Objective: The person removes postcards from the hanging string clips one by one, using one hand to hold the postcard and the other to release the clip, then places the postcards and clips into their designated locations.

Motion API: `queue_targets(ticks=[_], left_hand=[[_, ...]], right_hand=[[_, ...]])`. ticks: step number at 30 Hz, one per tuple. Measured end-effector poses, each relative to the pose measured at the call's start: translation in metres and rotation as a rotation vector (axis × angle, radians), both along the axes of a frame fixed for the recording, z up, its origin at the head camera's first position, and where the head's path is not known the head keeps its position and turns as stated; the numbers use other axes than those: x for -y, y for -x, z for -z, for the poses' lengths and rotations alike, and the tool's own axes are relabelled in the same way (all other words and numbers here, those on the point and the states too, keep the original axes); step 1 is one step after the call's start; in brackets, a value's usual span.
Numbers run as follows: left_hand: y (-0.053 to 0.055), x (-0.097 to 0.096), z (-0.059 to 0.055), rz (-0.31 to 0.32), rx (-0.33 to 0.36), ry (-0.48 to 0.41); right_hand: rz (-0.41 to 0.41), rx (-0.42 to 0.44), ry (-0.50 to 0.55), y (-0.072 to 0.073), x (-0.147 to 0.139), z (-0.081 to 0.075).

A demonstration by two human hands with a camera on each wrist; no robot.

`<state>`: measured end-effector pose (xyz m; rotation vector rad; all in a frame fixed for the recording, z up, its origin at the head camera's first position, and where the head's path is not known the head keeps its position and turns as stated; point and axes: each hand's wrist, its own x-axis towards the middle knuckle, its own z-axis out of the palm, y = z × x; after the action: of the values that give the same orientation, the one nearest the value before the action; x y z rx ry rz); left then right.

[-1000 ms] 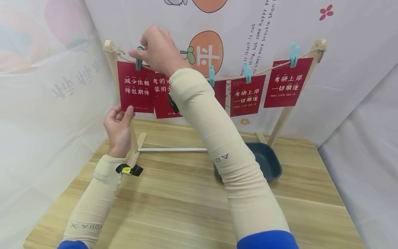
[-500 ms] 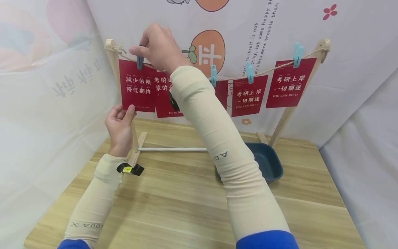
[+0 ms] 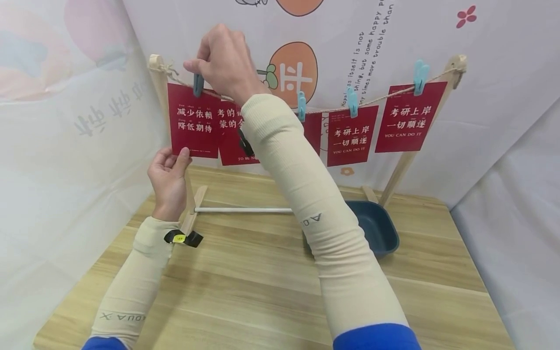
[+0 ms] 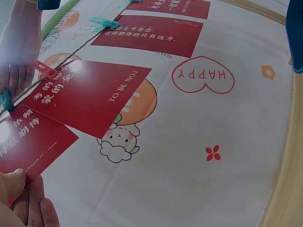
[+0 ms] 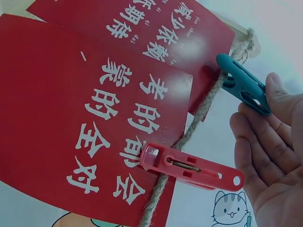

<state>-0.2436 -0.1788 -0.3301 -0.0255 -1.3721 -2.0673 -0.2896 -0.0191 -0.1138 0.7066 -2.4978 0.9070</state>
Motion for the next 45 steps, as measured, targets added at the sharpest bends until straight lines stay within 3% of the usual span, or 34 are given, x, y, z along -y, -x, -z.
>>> queue_targets(ticks=[6, 13, 26, 45], left_hand=[[0.0, 0.0, 0.0, -0.008, 0.003, -0.004], [0.0, 0.002, 0.003, -0.004, 0.008, 0.006], [-0.002, 0.0, 0.006, 0.011, 0.031, -0.004], [-0.002, -0.001, 0.02, 0.028, 0.071, -0.02]], right_hand=[[0.025, -0.063, 0.018, 0.001, -0.004, -0.001], [0.046, -0.054, 0.052, 0.001, -0.008, -0.003], [-0.011, -0.049, 0.137, -0.004, -0.016, -0.005], [0.001, -0.057, 0.074, -0.011, -0.041, -0.001]])
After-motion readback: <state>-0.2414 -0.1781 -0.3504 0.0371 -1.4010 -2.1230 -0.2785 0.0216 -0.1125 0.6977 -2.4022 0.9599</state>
